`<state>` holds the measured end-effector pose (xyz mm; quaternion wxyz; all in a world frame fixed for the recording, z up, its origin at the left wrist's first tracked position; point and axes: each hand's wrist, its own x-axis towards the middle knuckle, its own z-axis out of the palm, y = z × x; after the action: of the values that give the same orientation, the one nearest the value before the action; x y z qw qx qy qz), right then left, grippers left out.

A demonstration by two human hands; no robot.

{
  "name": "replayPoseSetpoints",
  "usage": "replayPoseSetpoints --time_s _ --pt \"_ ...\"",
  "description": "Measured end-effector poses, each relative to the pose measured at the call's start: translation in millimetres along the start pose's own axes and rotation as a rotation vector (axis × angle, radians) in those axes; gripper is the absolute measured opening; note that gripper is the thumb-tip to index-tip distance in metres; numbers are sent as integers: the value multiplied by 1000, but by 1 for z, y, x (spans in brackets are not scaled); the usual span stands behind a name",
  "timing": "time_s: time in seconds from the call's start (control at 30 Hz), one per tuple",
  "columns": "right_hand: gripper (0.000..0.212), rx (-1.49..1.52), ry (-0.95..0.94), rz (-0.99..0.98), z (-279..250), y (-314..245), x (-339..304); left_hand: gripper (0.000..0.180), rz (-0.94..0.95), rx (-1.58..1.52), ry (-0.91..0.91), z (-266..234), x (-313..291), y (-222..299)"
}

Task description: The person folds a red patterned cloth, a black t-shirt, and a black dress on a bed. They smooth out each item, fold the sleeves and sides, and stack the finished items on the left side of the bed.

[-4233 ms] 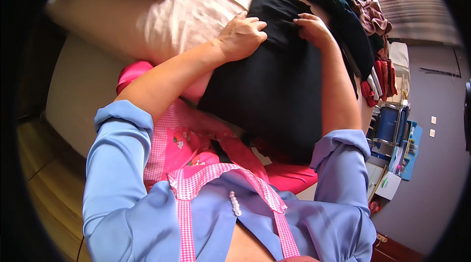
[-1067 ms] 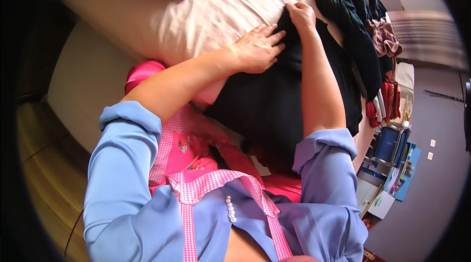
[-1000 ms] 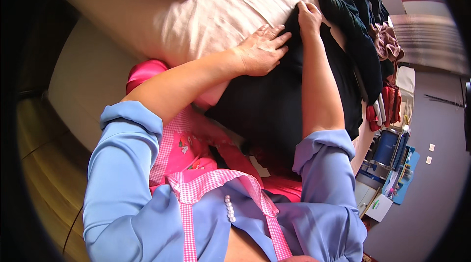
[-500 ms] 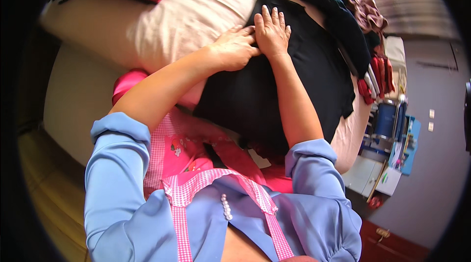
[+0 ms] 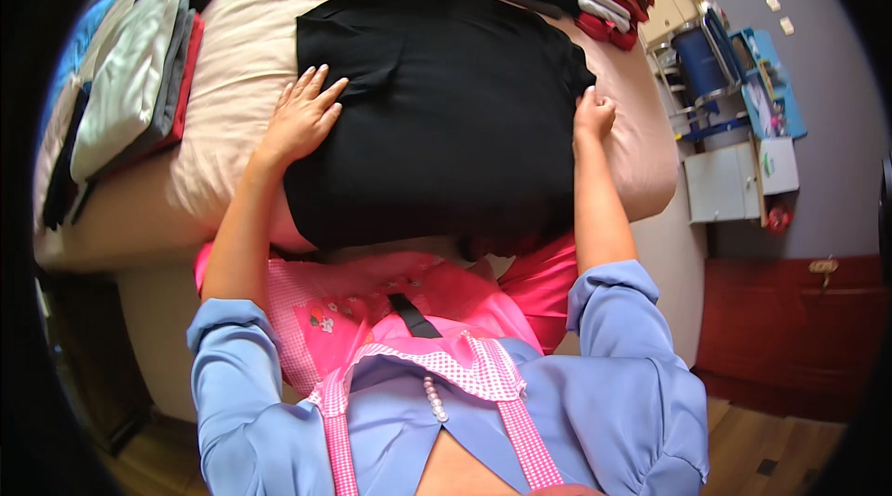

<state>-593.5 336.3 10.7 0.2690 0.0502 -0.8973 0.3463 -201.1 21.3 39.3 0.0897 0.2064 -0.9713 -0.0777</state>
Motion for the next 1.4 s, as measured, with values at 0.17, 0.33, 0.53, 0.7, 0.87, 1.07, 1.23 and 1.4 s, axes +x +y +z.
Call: replayPoseSetpoints --time_s 0.17,0.33,0.53,0.7,0.87,1.07,1.23,1.4 --pt "56 126 -336 336 1 -18 18 54 9 113 130 9 -6 5" --pt "34 585 -403 311 44 7 37 52 55 121 126 11 6 2" --pt "33 611 -253 324 38 0 16 36 -25 248 -2 -15 22 31" --pt "33 1182 -124 620 -7 -29 33 29 201 313 -107 -64 114 158" --pt "30 1498 -35 480 -31 -34 43 35 600 -102 135 -19 264 271" --pt "51 1321 -45 950 -65 -32 43 39 377 229 -62 77 371 310" --pt "34 1288 -205 1324 -50 -20 32 47 487 246 -569 64 388 318" --pt "33 1431 -473 1368 -64 -26 42 53 -3 -373 -709 47 374 350"
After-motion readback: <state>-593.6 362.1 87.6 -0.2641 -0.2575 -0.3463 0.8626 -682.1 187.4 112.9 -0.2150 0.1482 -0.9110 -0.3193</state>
